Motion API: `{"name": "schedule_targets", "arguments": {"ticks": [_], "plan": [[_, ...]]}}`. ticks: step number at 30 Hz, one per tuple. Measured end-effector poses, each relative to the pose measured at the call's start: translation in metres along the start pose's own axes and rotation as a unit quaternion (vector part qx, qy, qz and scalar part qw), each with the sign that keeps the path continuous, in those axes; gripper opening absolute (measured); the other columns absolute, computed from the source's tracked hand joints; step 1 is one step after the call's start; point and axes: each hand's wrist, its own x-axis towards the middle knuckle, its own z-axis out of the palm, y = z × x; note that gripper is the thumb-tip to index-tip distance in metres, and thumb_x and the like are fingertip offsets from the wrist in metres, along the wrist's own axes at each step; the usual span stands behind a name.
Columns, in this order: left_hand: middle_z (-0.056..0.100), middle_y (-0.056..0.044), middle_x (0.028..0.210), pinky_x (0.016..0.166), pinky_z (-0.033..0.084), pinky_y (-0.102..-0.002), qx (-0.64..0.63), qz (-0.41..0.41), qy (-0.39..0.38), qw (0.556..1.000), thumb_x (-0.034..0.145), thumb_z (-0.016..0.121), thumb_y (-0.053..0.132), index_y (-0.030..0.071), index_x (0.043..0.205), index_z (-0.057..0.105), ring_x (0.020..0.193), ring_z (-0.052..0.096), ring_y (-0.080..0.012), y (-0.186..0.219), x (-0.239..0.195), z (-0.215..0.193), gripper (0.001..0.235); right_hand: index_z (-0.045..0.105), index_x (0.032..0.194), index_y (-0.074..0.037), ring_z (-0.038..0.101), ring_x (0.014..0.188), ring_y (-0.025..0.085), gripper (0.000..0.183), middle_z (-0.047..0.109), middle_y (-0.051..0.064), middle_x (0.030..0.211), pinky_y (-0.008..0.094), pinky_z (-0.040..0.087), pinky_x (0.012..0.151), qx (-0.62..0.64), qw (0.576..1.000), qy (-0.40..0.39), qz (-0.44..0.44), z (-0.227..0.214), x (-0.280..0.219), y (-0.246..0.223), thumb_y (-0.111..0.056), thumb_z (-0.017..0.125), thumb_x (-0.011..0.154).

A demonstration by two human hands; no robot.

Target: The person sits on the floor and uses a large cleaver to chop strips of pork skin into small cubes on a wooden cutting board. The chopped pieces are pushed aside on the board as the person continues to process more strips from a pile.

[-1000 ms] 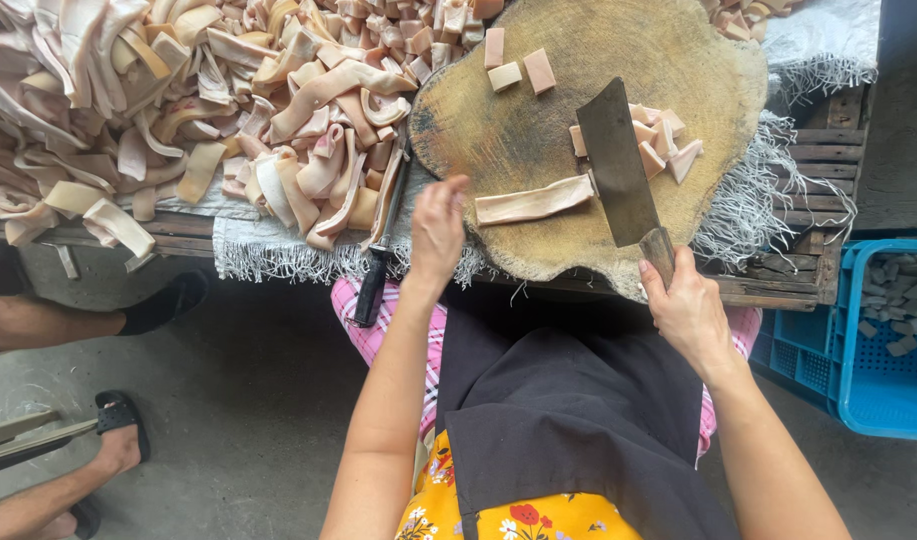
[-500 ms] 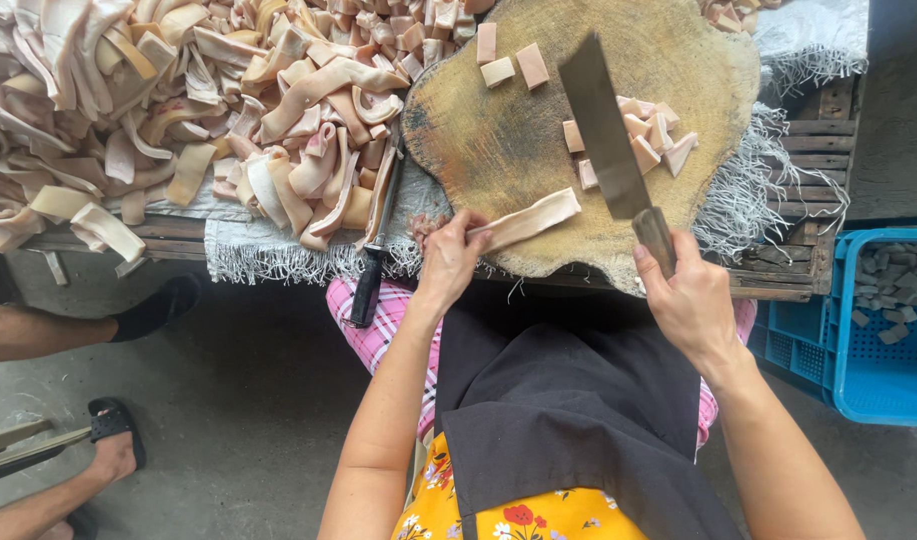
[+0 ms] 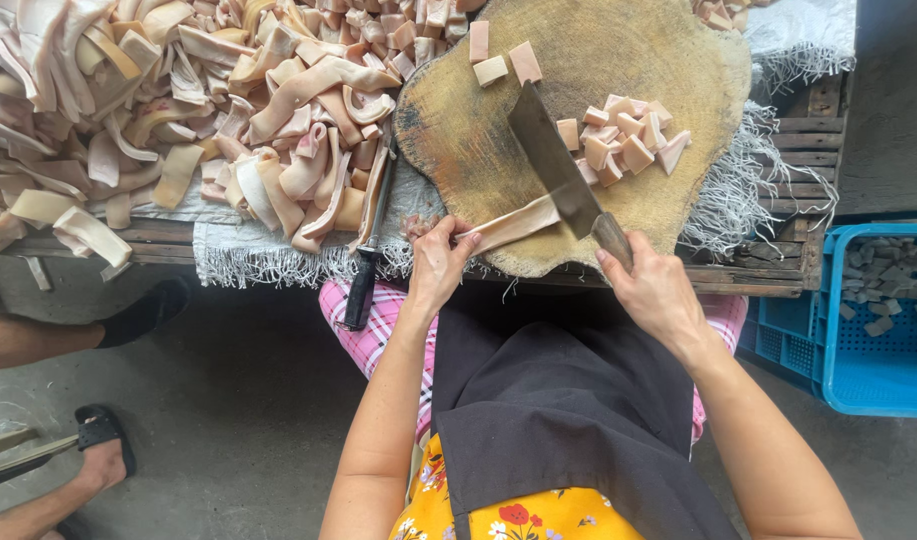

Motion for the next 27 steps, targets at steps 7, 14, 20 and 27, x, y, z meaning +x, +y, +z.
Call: {"name": "schedule_targets", "arguments": {"ticks": [7,14,20,27], "plan": [[0.075,-0.015,0.085,0.069,0.054,-0.037,0.000,0.004,0.008,1.000,0.094,0.070,0.017,0.000,0.106,0.073,0.072,0.071,-0.0225,0.009,0.008,0.018,0.021,0.060,0.126,0.000,0.073,0.066,0.028,0.035,0.071,0.016,0.077,0.039,0.055,0.060,0.056,0.974,0.174,-0.134,-0.033,-0.029,-0.048,-0.028,0.066,0.106],[0.075,-0.017,0.094,0.075,0.054,-0.037,0.016,-0.001,0.023,1.000,0.094,0.069,0.015,0.002,0.111,0.075,0.080,0.070,-0.0244,0.009,0.004,-0.001,0.023,0.054,0.127,-0.001,0.070,0.062,0.026,0.034,0.069,0.013,0.076,0.039,0.055,0.059,0.048,0.955,0.214,-0.201,-0.037,-0.034,-0.046,-0.025,0.068,0.106],[0.074,-0.017,0.095,0.081,0.053,-0.038,0.037,0.053,0.032,0.997,0.095,0.068,0.016,0.001,0.110,0.075,0.087,0.071,-0.0279,0.000,0.004,-0.005,0.023,0.051,0.125,-0.001,0.069,0.070,0.047,0.038,0.069,0.027,0.074,0.052,0.054,0.062,-0.023,0.993,0.063,-0.100,0.027,0.005,-0.010,-0.030,0.062,0.103],[0.076,-0.018,0.093,0.084,0.053,-0.038,0.043,-0.002,0.026,0.999,0.093,0.070,0.018,0.001,0.110,0.076,0.082,0.071,-0.0284,-0.005,0.006,-0.013,0.025,0.059,0.123,-0.003,0.072,0.068,0.042,0.039,0.069,0.025,0.071,0.049,0.056,0.062,0.005,0.999,0.049,0.000,-0.004,0.000,0.002,-0.036,0.061,0.102]]}}
